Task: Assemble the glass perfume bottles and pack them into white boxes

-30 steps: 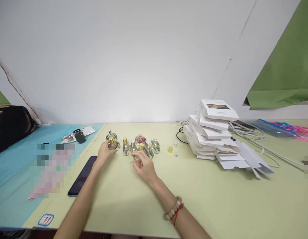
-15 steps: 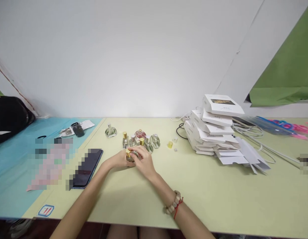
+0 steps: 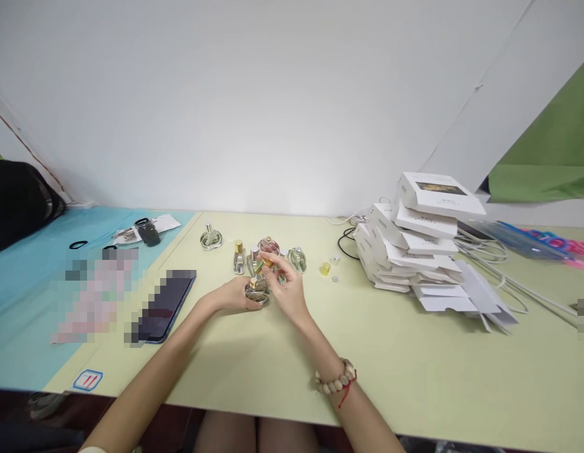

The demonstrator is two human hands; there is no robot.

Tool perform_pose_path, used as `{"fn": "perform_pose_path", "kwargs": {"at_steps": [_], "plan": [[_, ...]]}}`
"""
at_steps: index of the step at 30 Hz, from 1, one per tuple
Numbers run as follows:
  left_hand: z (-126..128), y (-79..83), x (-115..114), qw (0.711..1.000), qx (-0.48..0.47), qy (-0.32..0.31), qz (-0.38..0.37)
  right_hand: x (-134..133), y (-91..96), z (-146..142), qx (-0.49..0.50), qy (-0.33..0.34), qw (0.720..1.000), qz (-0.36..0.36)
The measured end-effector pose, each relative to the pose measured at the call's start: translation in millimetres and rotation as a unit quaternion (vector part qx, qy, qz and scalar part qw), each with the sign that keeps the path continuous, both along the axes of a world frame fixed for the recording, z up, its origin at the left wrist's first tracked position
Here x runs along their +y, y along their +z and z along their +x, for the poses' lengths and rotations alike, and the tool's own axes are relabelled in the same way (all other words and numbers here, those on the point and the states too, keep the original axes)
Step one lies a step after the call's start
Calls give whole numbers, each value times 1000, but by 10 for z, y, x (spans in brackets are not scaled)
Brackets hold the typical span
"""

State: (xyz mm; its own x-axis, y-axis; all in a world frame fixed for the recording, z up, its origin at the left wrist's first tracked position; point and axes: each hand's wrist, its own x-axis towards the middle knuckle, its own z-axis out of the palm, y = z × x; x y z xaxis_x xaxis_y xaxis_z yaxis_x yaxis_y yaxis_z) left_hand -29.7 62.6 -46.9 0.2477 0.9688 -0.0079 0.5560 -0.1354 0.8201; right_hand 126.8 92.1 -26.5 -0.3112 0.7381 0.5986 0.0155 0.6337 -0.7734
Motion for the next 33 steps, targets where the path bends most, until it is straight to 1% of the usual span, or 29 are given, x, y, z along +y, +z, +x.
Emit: {"fn": "perform_pose_path", "kwargs": {"at_steps": [4, 7, 10, 13, 16, 19, 21, 24, 26, 27, 30, 31, 33], "plan": [[-13, -41, 14, 1000, 18, -21, 12, 14, -20, 11, -27, 7, 1000, -12], [-43, -37, 13, 999, 8, -37, 0, 52, -27, 22, 7, 11, 999, -34], [-112, 4, 11, 997, -14, -74, -12, 125, -20, 58, 69, -6, 993, -96], [-206, 62, 3, 994, -40, -94, -25, 182, -27, 85, 92, -20, 982, -167], [-284, 130, -26, 992, -77, -86, -46, 193, -54, 76, 95, -9, 975, -203], [-319, 192, -72, 991, -104, -59, -66, 185, -74, 61, 85, 8, 977, -193], [-320, 216, -95, 987, -126, -53, -80, 188, -72, 74, 58, 11, 985, -163], [-308, 215, -102, 981, -159, -54, -94, 216, -51, 152, -35, 6, 995, -95], [-301, 197, -89, 980, -170, -49, -94, 249, -33, 249, -106, 8, 992, -61], [-299, 185, -80, 979, -173, -48, -94, 268, -23, 309, -140, 20, 988, -57], [-307, 147, -52, 980, -173, -37, -87, 334, 4, 513, -232, 70, 966, -94], [-313, 134, -45, 982, -167, -28, -84, 355, 13, 576, -254, 78, 958, -113], [-328, 114, -36, 985, -153, -9, -83, 386, 31, 666, -273, 68, 949, -141]]}}
